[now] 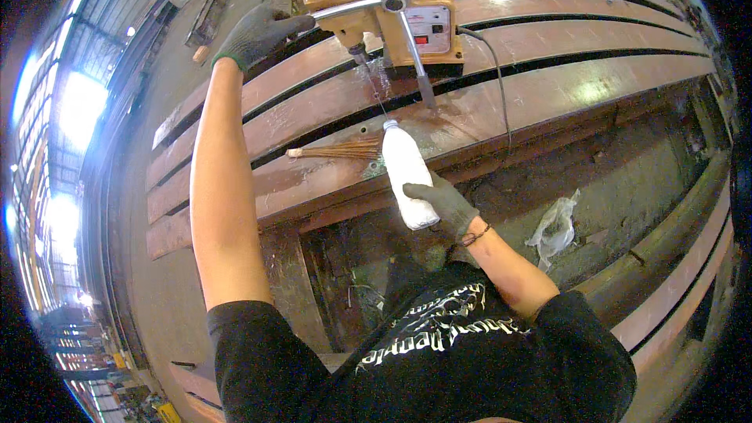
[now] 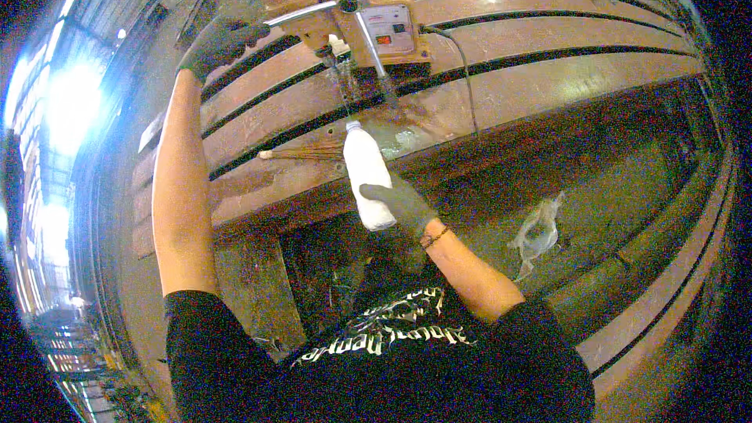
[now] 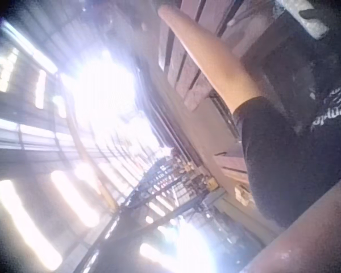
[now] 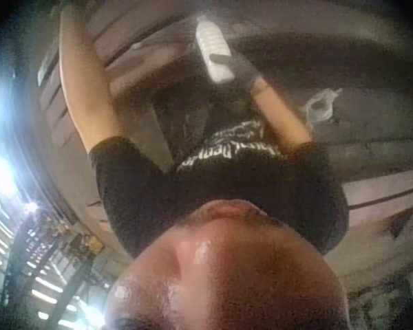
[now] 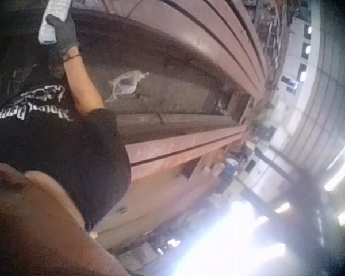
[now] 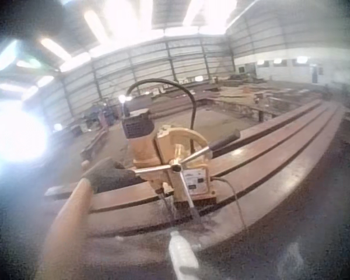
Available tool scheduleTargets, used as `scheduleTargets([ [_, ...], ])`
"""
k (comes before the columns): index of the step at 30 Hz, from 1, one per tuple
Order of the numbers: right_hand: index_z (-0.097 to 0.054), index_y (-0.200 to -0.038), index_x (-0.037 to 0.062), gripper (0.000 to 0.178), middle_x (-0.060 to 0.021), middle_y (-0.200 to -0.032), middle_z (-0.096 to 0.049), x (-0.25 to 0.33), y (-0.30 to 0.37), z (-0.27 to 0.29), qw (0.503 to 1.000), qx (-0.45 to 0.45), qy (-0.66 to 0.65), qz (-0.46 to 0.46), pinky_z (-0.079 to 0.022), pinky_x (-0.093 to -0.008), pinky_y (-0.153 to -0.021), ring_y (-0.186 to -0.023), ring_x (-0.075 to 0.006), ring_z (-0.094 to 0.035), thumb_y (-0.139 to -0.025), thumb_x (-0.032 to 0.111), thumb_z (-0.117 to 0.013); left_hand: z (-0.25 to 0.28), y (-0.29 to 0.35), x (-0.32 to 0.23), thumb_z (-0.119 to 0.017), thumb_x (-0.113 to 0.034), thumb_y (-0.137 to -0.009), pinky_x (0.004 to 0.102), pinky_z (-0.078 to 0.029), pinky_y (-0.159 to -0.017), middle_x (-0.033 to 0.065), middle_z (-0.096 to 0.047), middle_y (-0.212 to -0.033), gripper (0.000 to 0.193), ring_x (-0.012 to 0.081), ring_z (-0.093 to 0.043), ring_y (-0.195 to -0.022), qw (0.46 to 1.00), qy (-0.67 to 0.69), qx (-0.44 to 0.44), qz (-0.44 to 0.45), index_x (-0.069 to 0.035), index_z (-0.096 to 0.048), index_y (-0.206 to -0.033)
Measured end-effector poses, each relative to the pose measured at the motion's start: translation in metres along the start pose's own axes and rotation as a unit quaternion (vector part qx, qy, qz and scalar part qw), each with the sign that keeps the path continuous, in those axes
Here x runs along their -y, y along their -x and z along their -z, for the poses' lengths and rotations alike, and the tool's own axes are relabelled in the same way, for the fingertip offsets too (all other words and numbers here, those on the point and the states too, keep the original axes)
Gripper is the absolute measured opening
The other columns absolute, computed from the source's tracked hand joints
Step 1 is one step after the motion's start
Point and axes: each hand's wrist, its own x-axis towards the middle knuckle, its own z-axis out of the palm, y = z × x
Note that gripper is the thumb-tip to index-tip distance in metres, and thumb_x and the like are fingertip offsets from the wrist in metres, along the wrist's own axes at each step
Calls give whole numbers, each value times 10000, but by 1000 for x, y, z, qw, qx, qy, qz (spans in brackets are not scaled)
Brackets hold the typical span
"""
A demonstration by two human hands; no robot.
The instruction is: The person drills holes into long metal beams using a portable drill press. They repeatedly apply liquid from a plastic bottle to the drilling area, then use a brush to clear away metal shavings. The person repositions the drill press along the beams to create multiple holes.
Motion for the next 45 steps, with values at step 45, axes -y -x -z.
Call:
scheduleTargets([
  [45, -532, -1440, -29, 669, -85, -1211, -684, -1, -3, 19, 1000, 8, 17, 9, -524, -318, -871, -1006, -141, -625, -911, 322, -743, -2, 32, -71, -684, -385, -935, 325, -372, -540, -10, -587, -656, 444, 100, -500, -602, 998, 51, -23, 0, 28, -718, -775],
])
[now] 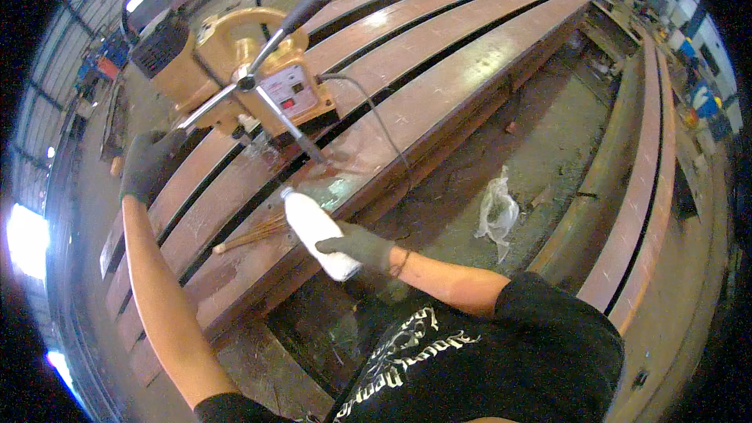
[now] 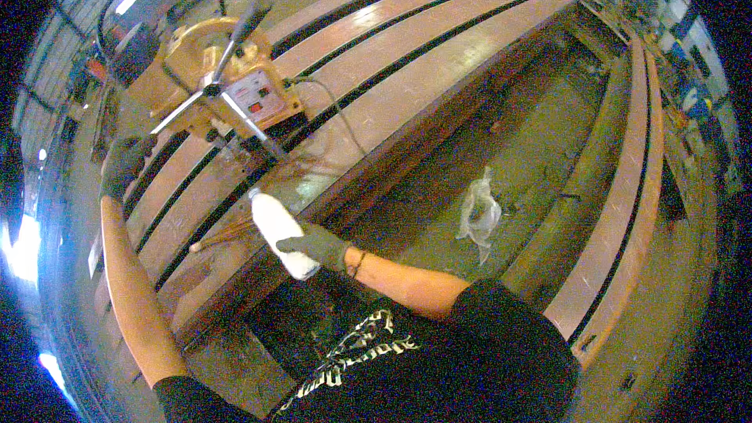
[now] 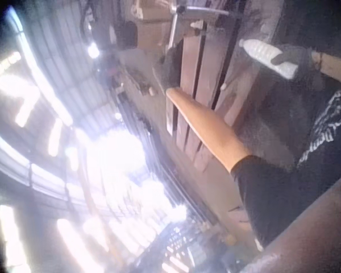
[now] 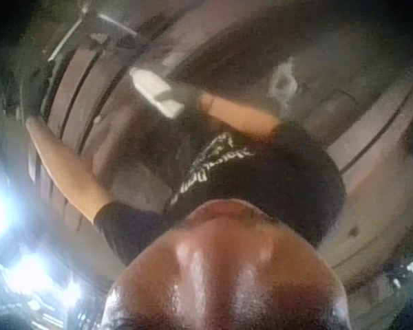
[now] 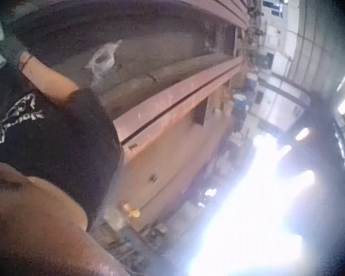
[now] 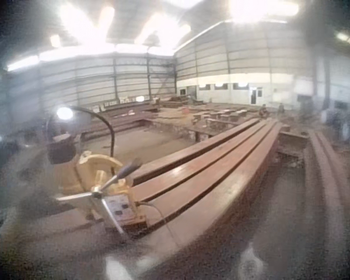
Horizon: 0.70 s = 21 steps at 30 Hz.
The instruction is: The person drills holes into long metal beams using a portable drill press. They repeatedly apply liquid from a plastic bottle to the drilling area, then use a brush to clear away metal shavings. The person repositions the drill press along the beams to create multiple holes.
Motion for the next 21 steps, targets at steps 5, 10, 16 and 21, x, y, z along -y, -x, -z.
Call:
scheduleTargets([
  [5, -447, -1520, 14, 800, -71, -1321, -636, -12, -9, 2, 993, 34, -22, 108, -496, -337, -1002, -1153, -165, -602, -872, 318, -805, 0, 7, -14, -666, -406, -905, 346, -411, -560, 22, -603, -638, 482, 132, -536, -606, 997, -71, -35, 12, 49, -707, -749],
  [10, -462, -1483, 67, 824, -74, -1077, -696, 13, -3, -13, 987, 19, -144, 69, -576, -350, -697, -827, -179, -668, -852, 433, -845, -4, -1, 2, -661, -402, -893, 353, -444, -581, 40, -630, -654, 486, 141, -573, -633, 999, -7, -30, -26, 61, -708, -751],
  [16, -621, -1287, 100, 582, -47, -953, -716, -6, -13, -7, 988, -8, -123, 89, -565, -335, -677, -738, -164, -660, -862, 434, -837, -9, 0, 2, -685, -360, -904, 334, -428, -562, 27, -621, -646, 443, 119, -564, -625, 997, 53, -47, 13, 60, -715, -765],
  [21, -543, -1386, 37, 642, -45, -1007, -673, 7, 0, -11, 996, 47, -71, -29, -555, -291, -695, -822, -129, -640, -918, 419, -764, -21, -21, 60, -712, -357, -897, 325, -401, -530, 24, -616, -630, 441, 109, -541, -582, 987, -11, -61, -148, 66, -726, -771],
])
